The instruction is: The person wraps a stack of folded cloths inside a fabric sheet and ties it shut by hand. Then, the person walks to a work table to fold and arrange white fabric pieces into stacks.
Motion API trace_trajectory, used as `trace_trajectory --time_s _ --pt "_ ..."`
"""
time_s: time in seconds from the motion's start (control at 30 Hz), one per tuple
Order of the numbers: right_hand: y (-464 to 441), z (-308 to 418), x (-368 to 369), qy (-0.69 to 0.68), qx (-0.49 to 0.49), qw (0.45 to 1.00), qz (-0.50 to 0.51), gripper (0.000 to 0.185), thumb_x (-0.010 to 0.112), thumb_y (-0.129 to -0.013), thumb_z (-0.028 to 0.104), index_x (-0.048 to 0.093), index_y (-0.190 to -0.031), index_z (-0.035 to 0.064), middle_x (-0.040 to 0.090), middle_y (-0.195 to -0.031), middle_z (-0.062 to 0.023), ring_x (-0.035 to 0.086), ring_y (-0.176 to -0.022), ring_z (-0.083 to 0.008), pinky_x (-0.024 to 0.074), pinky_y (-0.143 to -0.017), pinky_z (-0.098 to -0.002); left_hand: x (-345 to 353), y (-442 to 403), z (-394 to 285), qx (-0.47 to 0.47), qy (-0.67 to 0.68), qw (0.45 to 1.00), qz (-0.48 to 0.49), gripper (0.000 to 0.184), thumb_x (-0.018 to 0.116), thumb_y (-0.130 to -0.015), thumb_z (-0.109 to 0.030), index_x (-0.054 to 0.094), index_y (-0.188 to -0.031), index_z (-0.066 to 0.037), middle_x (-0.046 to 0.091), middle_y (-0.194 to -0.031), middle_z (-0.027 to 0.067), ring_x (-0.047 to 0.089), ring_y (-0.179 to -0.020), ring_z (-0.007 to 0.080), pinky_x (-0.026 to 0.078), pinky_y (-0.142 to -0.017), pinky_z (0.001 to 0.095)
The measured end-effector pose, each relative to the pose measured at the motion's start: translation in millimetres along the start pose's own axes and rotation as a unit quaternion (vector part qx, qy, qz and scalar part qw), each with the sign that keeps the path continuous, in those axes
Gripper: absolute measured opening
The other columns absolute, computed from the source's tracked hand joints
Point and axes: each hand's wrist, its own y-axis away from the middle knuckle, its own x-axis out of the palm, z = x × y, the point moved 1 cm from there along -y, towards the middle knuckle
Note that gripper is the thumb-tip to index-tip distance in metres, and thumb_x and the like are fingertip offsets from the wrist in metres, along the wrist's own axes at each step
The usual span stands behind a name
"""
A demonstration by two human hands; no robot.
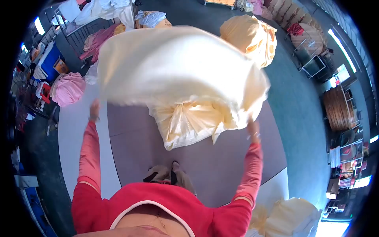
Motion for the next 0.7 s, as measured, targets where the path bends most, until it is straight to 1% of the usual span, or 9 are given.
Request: trace_trajectory --time_s 0.03,0.07,0.13,0.23,0.3,0.33,0.43,0.57,0.7 --pt "44.2 5.9 38.8 -0.035 -0.032 0.998 -0.038 0.026 0.046 -0.076 0.007 0.06 -0.098 0.0061 0.056 -0.07 -0.0202 0.056 -0.065 -0.033 0.0422 -0.053 -0.0406 -40.7 18.6 -53.1 -0.335 0.199 0.9 0.197 0.03 0.041 -0.083 -0.019 0.052 -0.106 -0.004 0.057 -0.099 0.0119 0.055 -0.089 0.0218 0.045 -0.076 0.0326" --pt "74.1 -4.2 61.4 -0.261 -0.086 0.962 -0.013 0.022 0.049 -0.076 0.01 0.063 -0.092 0.0057 0.06 -0.075 -0.0173 0.059 -0.072 -0.029 0.0447 -0.058 -0.0368 -34.7 49.6 -61.0 -0.473 0.361 0.788 0.16 0.027 0.038 -0.082 -0.015 0.055 -0.102 -0.006 0.06 -0.09 0.0097 0.058 -0.075 0.0183 0.049 -0.059 0.0282" --pt "119.2 16.6 69.6 -0.406 0.139 0.902 -0.045 0.024 0.046 -0.078 0.005 0.062 -0.095 0.0037 0.063 -0.088 -0.0122 0.059 -0.083 -0.0171 0.0462 -0.072 -0.0273 -10.3 122.6 -42.5 -0.368 0.202 0.873 0.248 0.025 0.036 -0.081 -0.013 0.056 -0.095 -0.006 0.061 -0.079 0.0078 0.058 -0.063 0.0167 0.047 -0.049 0.0258" --pt "148.2 36.9 71.5 -0.532 0.249 0.808 -0.036 0.026 0.045 -0.079 0.003 0.06 -0.1 0.0034 0.062 -0.091 -0.0107 0.059 -0.082 -0.0172 0.0465 -0.074 -0.0269 -17.6 168.3 -40.0 -0.43 0.133 0.854 0.26 0.023 0.036 -0.081 -0.012 0.057 -0.09 -0.008 0.06 -0.08 0.0085 0.059 -0.064 0.0173 0.046 -0.049 0.026" --pt "146.1 28.8 109.2 -0.614 0.264 0.743 -0.04 0.026 0.046 -0.079 0.004 0.059 -0.102 0.0034 0.061 -0.093 -0.0111 0.059 -0.082 -0.0176 0.0467 -0.074 -0.0272 -19.5 172.5 -45.7 -0.503 0.143 0.807 0.275 0.021 0.041 -0.078 -0.018 0.056 -0.09 -0.008 0.059 -0.088 0.0148 0.055 -0.081 0.0295 0.043 -0.065 0.0347" --pt "146.3 26.1 120.6 -0.598 0.278 0.751 -0.041 0.026 0.046 -0.079 0.004 0.059 -0.102 0.0035 0.061 -0.093 -0.0111 0.059 -0.082 -0.0175 0.0469 -0.074 -0.0273 -21.5 173.6 -50.4 -0.54 0.148 0.78 0.279 0.021 0.044 -0.077 -0.021 0.056 -0.089 -0.009 0.058 -0.092 0.0179 0.053 -0.089 0.0356 0.042 -0.073 0.0391" --pt "151.5 36.9 134.3 -0.573 0.32 0.754 -0.036 0.027 0.042 -0.081 0.006 0.057 -0.101 0.0001 0.059 -0.091 -0.0118 0.058 -0.08 -0.0202 0.0483 -0.072 -0.0297 -31.4 169.9 -79.9 -0.462 0.059 0.834 0.297 0.02 0.044 -0.077 -0.021 0.056 -0.088 -0.01 0.058 -0.092 0.018 0.053 -0.089 0.0356 0.042 -0.072 0.0391" --pt "176.4 50.6 140.4 -0.329 0.277 0.903 0.008 0.025 0.048 -0.078 0.014 0.061 -0.098 0.0074 0.063 -0.089 -0.0104 0.059 -0.084 -0.0203 0.0453 -0.075 -0.0303 -35.9 169.7 -109.0 -0.459 0.063 0.824 0.325 0.021 0.043 -0.077 -0.021 0.057 -0.086 -0.009 0.058 -0.091 0.0171 0.054 -0.087 0.0349 0.042 -0.073 0.0377" --pt "202.5 65.3 141.8 -0.307 0.305 0.901 0.035 0.028 0.051 -0.075 0.013 0.06 -0.101 0.0091 0.062 -0.094 -0.0119 0.059 -0.088 -0.0221 0.0448 -0.076 -0.0305 -28.0 189.7 -126.5 -0.416 0.076 0.842 0.333 0.02 0.045 -0.076 -0.022 0.059 -0.085 -0.01 0.059 -0.089 0.0162 0.054 -0.087 0.0338 0.043 -0.073 0.0371"
